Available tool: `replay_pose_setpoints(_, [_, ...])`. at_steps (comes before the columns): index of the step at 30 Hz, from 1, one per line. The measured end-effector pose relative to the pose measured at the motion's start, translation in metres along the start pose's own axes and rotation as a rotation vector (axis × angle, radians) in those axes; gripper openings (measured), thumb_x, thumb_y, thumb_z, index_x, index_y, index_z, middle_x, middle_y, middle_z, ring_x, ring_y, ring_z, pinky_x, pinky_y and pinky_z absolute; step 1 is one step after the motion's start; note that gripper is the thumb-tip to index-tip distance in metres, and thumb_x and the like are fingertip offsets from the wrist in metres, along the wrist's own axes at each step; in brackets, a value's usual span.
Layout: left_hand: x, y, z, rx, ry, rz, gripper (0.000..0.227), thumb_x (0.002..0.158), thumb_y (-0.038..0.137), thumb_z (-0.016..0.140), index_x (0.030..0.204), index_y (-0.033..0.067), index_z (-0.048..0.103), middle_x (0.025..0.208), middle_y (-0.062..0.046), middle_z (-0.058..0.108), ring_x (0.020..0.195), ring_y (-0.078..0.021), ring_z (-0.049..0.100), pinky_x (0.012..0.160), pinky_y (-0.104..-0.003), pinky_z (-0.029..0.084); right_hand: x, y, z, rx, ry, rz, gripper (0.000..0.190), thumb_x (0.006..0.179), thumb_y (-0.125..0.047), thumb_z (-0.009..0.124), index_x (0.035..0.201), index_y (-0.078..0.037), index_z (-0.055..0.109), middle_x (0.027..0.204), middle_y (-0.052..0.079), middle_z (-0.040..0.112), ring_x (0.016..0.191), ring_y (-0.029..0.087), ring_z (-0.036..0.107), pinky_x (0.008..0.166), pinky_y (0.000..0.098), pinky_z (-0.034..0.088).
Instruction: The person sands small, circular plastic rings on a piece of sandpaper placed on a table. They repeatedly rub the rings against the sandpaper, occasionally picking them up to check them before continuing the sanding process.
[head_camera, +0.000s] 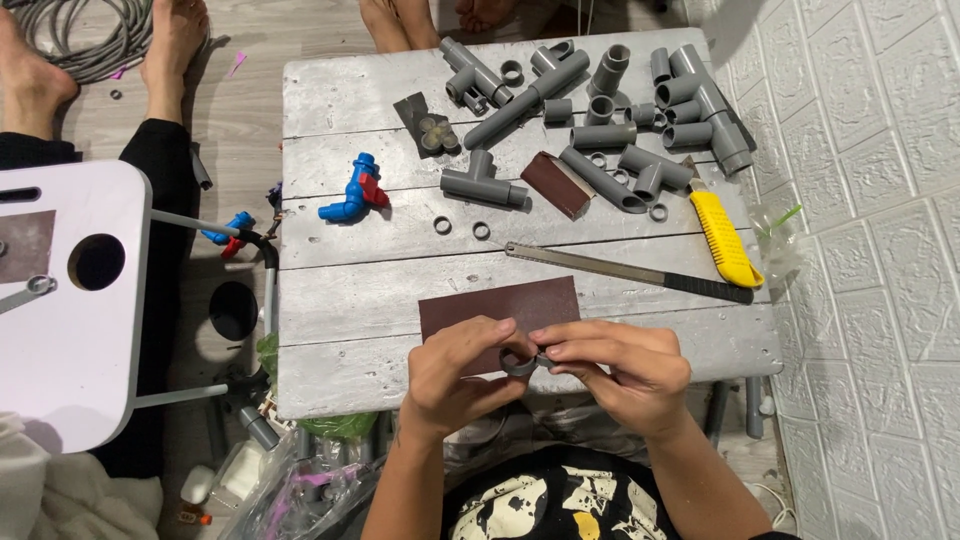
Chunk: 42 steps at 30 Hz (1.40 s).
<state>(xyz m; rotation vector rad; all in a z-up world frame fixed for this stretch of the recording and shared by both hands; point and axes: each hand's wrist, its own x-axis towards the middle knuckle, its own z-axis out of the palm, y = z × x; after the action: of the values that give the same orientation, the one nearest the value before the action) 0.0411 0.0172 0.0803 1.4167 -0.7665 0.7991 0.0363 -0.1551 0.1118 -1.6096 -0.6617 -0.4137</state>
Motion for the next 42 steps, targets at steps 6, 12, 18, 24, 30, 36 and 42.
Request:
replay_pose_setpoints(6, [-0.002, -0.006, -0.007, -0.064, -0.007, 0.014, 0.053, 0.075, 0.0, 0.084, 0.12, -0.017, 0.06, 0.074, -0.018, 0.073, 0.055, -0.0284, 0.067, 0.052, -0.039, 0.059, -0.006, 0.012, -0.005, 0.095, -0.015, 0.051, 0.017, 0.083, -0.009, 0.078, 0.097, 0.003, 0.077, 0.094, 0.023, 0.08, 0.076, 0.025, 0.08, 0.065, 0.0352, 0.066])
replay_pose_setpoints(12, [-0.007, -0.008, -0.015, -0.082, -0.045, -0.037, 0.059, 0.076, 0.004, 0.084, 0.125, -0.0155, 0.058, 0.077, -0.018, 0.074, 0.059, -0.0292, 0.068, 0.055, -0.041, 0.059, 0.0, 0.009, 0.0, 0.212, -0.072, 0.178, 0.02, 0.09, -0.012, 0.072, 0.096, 0.007, 0.074, 0.088, 0.021, 0.079, 0.07, 0.021, 0.077, 0.061, 0.0331, 0.065])
replay_pose_setpoints(18, [-0.021, -0.015, -0.027, 0.011, -0.047, -0.088, 0.044, 0.076, 0.001, 0.083, 0.116, -0.0116, 0.066, 0.08, -0.017, 0.075, 0.062, -0.0315, 0.07, 0.059, -0.042, 0.059, -0.001, 0.022, 0.001, 0.316, -0.132, 0.258, 0.01, 0.086, 0.0, 0.076, 0.091, 0.009, 0.074, 0.082, 0.023, 0.076, 0.06, 0.021, 0.073, 0.055, 0.0327, 0.065])
replay_pose_setpoints(24, [-0.037, -0.02, -0.092, 0.672, -0.22, -0.369, 0.027, 0.079, -0.007, 0.073, 0.104, 0.0005, 0.072, 0.086, -0.013, 0.073, 0.08, -0.0338, 0.068, 0.076, -0.041, 0.054, -0.019, 0.049, -0.006, -0.205, -0.274, 0.205, 0.01, 0.085, -0.002, 0.078, 0.096, -0.003, 0.077, 0.097, 0.015, 0.081, 0.082, 0.034, 0.075, 0.069, 0.0386, 0.059])
replay_pose_setpoints(30, [-0.039, -0.022, -0.111, 1.155, -0.439, -0.469, 0.03, 0.081, 0.0, 0.075, 0.11, 0.0043, 0.073, 0.098, -0.011, 0.07, 0.1, -0.0297, 0.063, 0.087, -0.04, 0.048, -0.046, 0.081, -0.009, -0.696, -0.38, 0.029, 0.006, 0.089, -0.012, 0.078, 0.095, -0.013, 0.076, 0.112, 0.002, 0.078, 0.115, 0.031, 0.065, 0.091, 0.0372, 0.048])
replay_pose_setpoints(36, [-0.04, -0.022, -0.099, 1.163, -0.421, -0.463, 0.053, 0.078, -0.001, 0.073, 0.131, 0.0017, 0.067, 0.122, -0.019, 0.063, 0.112, -0.0383, 0.057, 0.089, -0.047, 0.047, -0.055, 0.083, -0.021, -0.765, -0.391, 0.038, 0.008, 0.094, -0.019, 0.075, 0.102, -0.018, 0.076, 0.121, -0.002, 0.076, 0.122, 0.028, 0.063, 0.096, 0.0357, 0.044])
replay_pose_setpoints(42, [-0.065, 0.0, -0.02, 0.896, -0.398, -0.457, 0.042, 0.083, 0.005, 0.066, 0.125, -0.0012, 0.068, 0.125, -0.028, 0.062, 0.122, -0.0478, 0.054, 0.101, -0.056, 0.041, -0.053, 0.079, -0.014, -0.803, -0.423, -0.017, 0.01, 0.095, -0.019, 0.074, 0.104, -0.02, 0.076, 0.118, -0.005, 0.076, 0.121, 0.025, 0.064, 0.098, 0.035, 0.042])
